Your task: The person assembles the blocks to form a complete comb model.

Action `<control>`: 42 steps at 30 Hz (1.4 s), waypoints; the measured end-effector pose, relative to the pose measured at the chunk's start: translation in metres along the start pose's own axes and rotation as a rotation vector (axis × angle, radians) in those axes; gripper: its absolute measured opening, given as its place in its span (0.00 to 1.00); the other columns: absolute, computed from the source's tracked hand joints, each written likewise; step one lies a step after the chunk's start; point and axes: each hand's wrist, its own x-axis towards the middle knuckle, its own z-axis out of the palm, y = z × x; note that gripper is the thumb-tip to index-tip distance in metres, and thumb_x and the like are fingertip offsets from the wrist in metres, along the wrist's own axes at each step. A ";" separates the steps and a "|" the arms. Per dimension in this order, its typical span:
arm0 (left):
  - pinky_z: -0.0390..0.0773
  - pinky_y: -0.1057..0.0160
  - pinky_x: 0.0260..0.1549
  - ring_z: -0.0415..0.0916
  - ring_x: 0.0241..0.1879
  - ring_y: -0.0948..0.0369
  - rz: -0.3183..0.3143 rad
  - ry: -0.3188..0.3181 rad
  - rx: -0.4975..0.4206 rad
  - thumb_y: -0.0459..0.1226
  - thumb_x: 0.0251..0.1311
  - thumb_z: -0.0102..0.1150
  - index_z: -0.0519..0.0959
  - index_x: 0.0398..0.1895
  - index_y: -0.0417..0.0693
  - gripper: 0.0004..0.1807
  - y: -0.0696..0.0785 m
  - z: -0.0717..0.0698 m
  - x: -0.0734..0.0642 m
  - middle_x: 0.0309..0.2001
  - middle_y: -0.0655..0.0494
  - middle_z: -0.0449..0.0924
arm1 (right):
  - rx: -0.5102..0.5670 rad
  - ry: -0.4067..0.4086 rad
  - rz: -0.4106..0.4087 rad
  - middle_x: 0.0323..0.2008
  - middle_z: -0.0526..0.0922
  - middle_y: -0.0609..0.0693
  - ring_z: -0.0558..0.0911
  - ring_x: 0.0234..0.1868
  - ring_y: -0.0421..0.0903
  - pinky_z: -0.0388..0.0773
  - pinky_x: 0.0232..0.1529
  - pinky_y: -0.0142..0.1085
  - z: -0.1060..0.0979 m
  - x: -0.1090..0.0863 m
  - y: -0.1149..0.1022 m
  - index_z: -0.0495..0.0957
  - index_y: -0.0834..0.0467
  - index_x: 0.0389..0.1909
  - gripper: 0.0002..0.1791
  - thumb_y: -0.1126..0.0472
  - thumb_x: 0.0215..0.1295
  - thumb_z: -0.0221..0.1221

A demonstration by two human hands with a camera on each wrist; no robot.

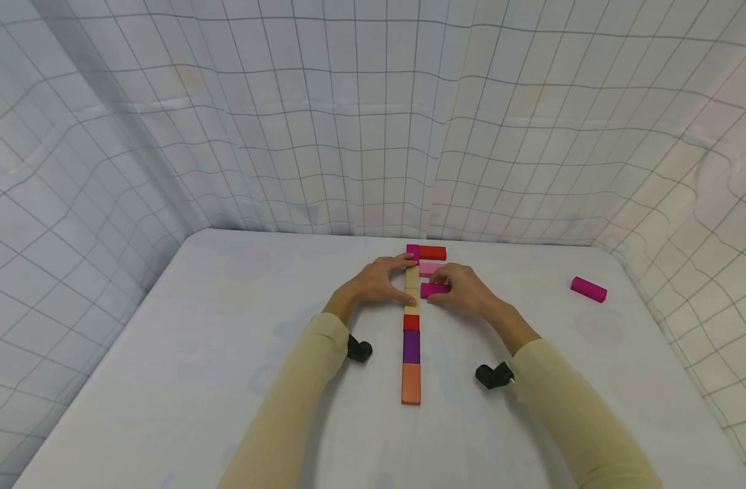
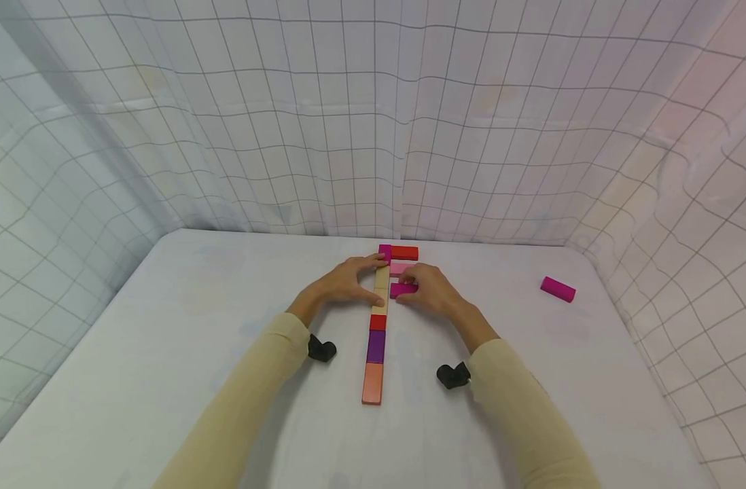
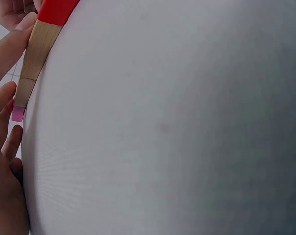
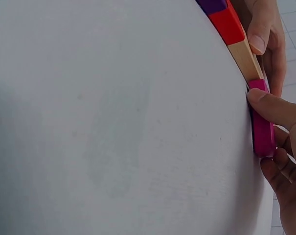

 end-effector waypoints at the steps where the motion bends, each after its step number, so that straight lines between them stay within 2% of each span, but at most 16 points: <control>1: 0.53 0.36 0.72 0.50 0.78 0.52 0.001 0.000 0.000 0.57 0.52 0.76 0.67 0.78 0.65 0.49 0.000 0.000 0.000 0.80 0.61 0.55 | -0.003 0.001 -0.006 0.43 0.83 0.52 0.79 0.45 0.51 0.81 0.50 0.44 0.000 0.000 0.000 0.84 0.62 0.49 0.18 0.59 0.62 0.75; 12: 0.50 0.36 0.73 0.49 0.78 0.53 0.024 0.002 0.005 0.57 0.52 0.76 0.67 0.78 0.63 0.49 -0.002 0.000 0.002 0.81 0.62 0.55 | -0.015 0.010 -0.040 0.45 0.85 0.53 0.80 0.48 0.52 0.79 0.55 0.48 0.002 0.002 -0.001 0.84 0.63 0.51 0.19 0.60 0.62 0.74; 26: 0.52 0.38 0.73 0.49 0.79 0.54 0.042 0.000 0.003 0.56 0.53 0.77 0.68 0.78 0.62 0.48 -0.003 0.000 0.003 0.81 0.61 0.55 | -0.037 0.016 -0.063 0.47 0.85 0.54 0.80 0.50 0.53 0.77 0.59 0.50 0.003 0.001 0.000 0.84 0.63 0.53 0.20 0.59 0.63 0.74; 31: 0.51 0.37 0.73 0.48 0.79 0.54 0.031 -0.001 0.008 0.56 0.53 0.77 0.67 0.79 0.63 0.49 -0.002 0.001 0.003 0.81 0.61 0.54 | -0.076 0.007 -0.071 0.48 0.86 0.55 0.80 0.51 0.53 0.77 0.59 0.50 0.000 0.000 0.000 0.84 0.64 0.54 0.22 0.58 0.62 0.74; 37: 0.51 0.36 0.73 0.48 0.79 0.54 0.020 -0.004 0.011 0.57 0.52 0.76 0.67 0.79 0.64 0.49 -0.003 0.001 0.004 0.81 0.61 0.54 | -0.122 -0.015 -0.037 0.48 0.85 0.54 0.79 0.51 0.52 0.78 0.58 0.49 -0.007 -0.002 0.000 0.85 0.62 0.53 0.22 0.57 0.60 0.76; 42: 0.51 0.36 0.72 0.48 0.79 0.54 0.007 -0.008 0.028 0.57 0.53 0.75 0.66 0.79 0.66 0.48 -0.004 0.002 0.004 0.81 0.63 0.54 | -0.111 -0.025 0.003 0.48 0.84 0.53 0.78 0.52 0.53 0.76 0.60 0.51 -0.013 -0.007 0.002 0.85 0.61 0.54 0.22 0.58 0.61 0.75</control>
